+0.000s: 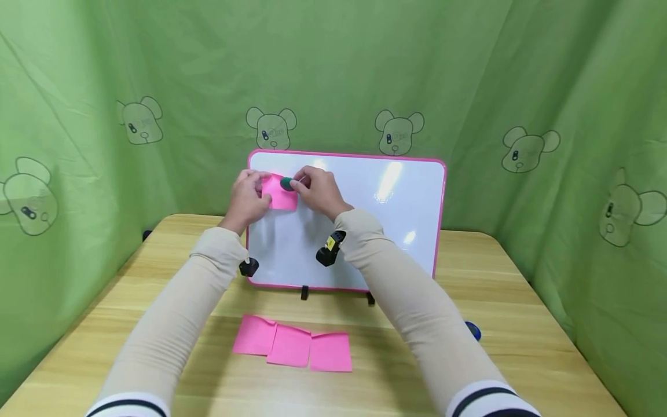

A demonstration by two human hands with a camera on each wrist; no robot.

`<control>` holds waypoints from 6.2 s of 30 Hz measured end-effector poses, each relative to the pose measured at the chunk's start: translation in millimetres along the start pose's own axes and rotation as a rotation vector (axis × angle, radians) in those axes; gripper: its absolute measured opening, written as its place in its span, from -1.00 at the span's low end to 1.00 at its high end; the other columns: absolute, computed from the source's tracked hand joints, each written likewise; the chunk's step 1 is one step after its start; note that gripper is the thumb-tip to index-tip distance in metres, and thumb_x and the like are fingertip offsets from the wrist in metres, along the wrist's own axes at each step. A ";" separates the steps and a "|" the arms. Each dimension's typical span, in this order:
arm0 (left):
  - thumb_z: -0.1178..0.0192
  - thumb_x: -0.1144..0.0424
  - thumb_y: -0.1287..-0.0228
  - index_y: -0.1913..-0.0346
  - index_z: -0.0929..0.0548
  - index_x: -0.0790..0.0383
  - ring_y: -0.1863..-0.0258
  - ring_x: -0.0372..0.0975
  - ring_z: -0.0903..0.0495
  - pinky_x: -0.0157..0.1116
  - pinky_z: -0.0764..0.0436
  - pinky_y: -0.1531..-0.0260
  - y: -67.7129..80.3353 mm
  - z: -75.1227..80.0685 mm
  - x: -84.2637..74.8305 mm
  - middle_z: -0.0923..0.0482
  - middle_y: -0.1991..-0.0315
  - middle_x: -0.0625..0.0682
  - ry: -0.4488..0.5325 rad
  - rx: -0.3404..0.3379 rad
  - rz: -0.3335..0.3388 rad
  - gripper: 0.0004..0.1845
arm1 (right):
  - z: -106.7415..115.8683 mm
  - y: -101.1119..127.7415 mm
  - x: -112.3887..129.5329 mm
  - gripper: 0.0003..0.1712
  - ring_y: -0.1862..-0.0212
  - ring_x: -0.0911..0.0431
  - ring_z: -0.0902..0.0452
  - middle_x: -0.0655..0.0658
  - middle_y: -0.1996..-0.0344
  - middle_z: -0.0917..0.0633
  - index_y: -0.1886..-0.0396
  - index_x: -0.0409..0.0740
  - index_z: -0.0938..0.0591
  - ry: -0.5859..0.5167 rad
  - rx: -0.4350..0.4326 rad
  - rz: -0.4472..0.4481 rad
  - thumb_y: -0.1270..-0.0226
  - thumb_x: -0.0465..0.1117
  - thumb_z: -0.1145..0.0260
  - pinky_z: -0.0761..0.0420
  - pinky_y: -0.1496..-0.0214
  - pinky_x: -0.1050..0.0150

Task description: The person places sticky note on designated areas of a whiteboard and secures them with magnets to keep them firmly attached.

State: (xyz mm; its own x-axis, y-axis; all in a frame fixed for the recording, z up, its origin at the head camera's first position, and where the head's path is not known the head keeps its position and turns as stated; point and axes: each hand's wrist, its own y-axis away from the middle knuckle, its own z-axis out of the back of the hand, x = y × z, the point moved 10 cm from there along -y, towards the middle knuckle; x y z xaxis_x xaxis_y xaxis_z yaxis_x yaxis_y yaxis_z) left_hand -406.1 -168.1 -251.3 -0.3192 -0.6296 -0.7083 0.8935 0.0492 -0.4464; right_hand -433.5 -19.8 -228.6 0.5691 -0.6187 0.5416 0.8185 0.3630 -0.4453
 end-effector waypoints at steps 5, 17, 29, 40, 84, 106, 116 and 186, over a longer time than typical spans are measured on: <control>-0.17 0.50 -0.06 -0.24 -0.49 0.35 0.03 0.00 -0.39 -0.12 -0.50 0.02 0.1 -1.2 -0.4 -0.31 -0.17 0.22 0.009 0.002 0.007 -0.42 | -0.2 -4.4 0.7 -0.81 0.37 0.10 -0.54 -0.11 0.41 -0.69 0.20 -0.21 -0.66 -0.004 -0.015 -0.014 -0.37 -0.16 -0.29 -0.49 0.31 0.31; -0.19 0.53 -0.05 -0.27 -0.47 0.34 0.03 0.01 -0.39 -0.13 -0.51 0.04 -0.4 -2.1 3.9 -0.30 -0.20 0.23 0.012 -0.001 0.042 -0.39 | -2.7 -8.9 -2.2 -0.78 0.30 0.10 -0.58 -0.09 0.35 -0.71 0.17 -0.16 -0.67 0.029 -0.055 -0.104 -0.39 -0.10 -0.27 -0.54 0.26 0.28; -0.18 0.54 -0.05 -0.28 -0.47 0.33 0.05 0.00 -0.40 -0.13 -0.51 0.05 -1.3 -6.0 0.5 -0.33 -0.15 0.22 0.012 -0.005 0.024 -0.38 | 5.1 -6.2 -3.9 -0.79 0.34 0.10 -0.57 -0.04 0.38 -0.71 0.17 -0.02 -0.69 0.076 -0.139 -0.190 -0.37 -0.02 -0.28 -0.51 0.34 0.23; -0.19 0.54 -0.07 -0.29 -0.46 0.30 0.09 -0.03 -0.43 -0.17 -0.56 0.10 -2.0 -11.4 -1.3 -0.32 -0.17 0.20 0.000 0.014 0.039 -0.38 | 10.9 -2.1 -10.2 -0.75 0.41 0.12 -0.53 -0.01 0.43 -0.67 0.36 -0.03 -0.58 0.138 -0.187 -0.232 -0.34 0.04 -0.30 -0.48 0.42 0.23; -0.24 0.22 -0.25 -0.26 -0.44 0.34 -0.06 0.08 -0.46 0.01 -0.52 -0.02 43.4 9.0 -11.9 -0.39 -0.18 0.26 -0.083 0.030 -0.097 -0.46 | 95.3 90.9 -60.3 -0.81 0.29 0.03 -0.50 -0.12 0.37 -0.63 0.23 -0.19 -0.59 0.191 -0.055 -0.120 -0.37 -0.14 -0.23 -0.53 0.22 0.17; -0.24 0.31 -0.24 -0.24 -0.44 0.40 -0.04 0.13 -0.50 0.04 -0.55 0.00 90.4 7.0 22.8 -0.39 -0.16 0.33 -0.084 0.121 -0.103 -0.48 | 133.9 181.9 -139.2 -0.82 0.32 -0.02 -0.49 -0.17 0.40 -0.61 0.27 -0.24 -0.57 0.233 -0.072 -0.234 -0.37 -0.18 -0.23 -0.51 0.31 0.16; -0.26 0.30 -0.25 -0.22 -0.42 0.44 -0.02 0.18 -0.50 0.09 -0.55 0.03 116.2 16.2 43.5 -0.42 -0.09 0.36 -0.127 0.125 -0.092 -0.48 | 142.2 212.3 -161.2 -0.85 0.33 -0.02 -0.48 -0.16 0.42 -0.61 0.29 -0.25 -0.58 0.244 -0.069 -0.258 -0.36 -0.22 -0.24 -0.49 0.31 0.17; -0.34 0.35 -0.15 0.02 -0.54 0.36 0.05 0.11 -0.57 0.00 -0.61 0.10 171.1 -43.4 57.6 -0.56 0.03 0.26 -0.057 0.452 -0.016 -0.65 | 68.3 265.6 -172.6 -0.85 0.18 -0.01 -0.60 -0.07 0.28 -0.68 0.18 -0.16 -0.65 0.121 0.222 -0.332 -0.30 -0.21 -0.34 -0.63 0.16 0.07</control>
State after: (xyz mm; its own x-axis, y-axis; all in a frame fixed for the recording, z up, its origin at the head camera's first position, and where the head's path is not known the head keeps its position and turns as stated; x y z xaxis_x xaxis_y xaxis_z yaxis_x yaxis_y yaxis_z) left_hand -285.4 -162.3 -392.2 -0.3276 -0.6701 -0.6661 0.9408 -0.2964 -0.1645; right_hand -309.0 231.1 -391.6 0.2688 -0.8004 0.5358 0.9606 0.2633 -0.0885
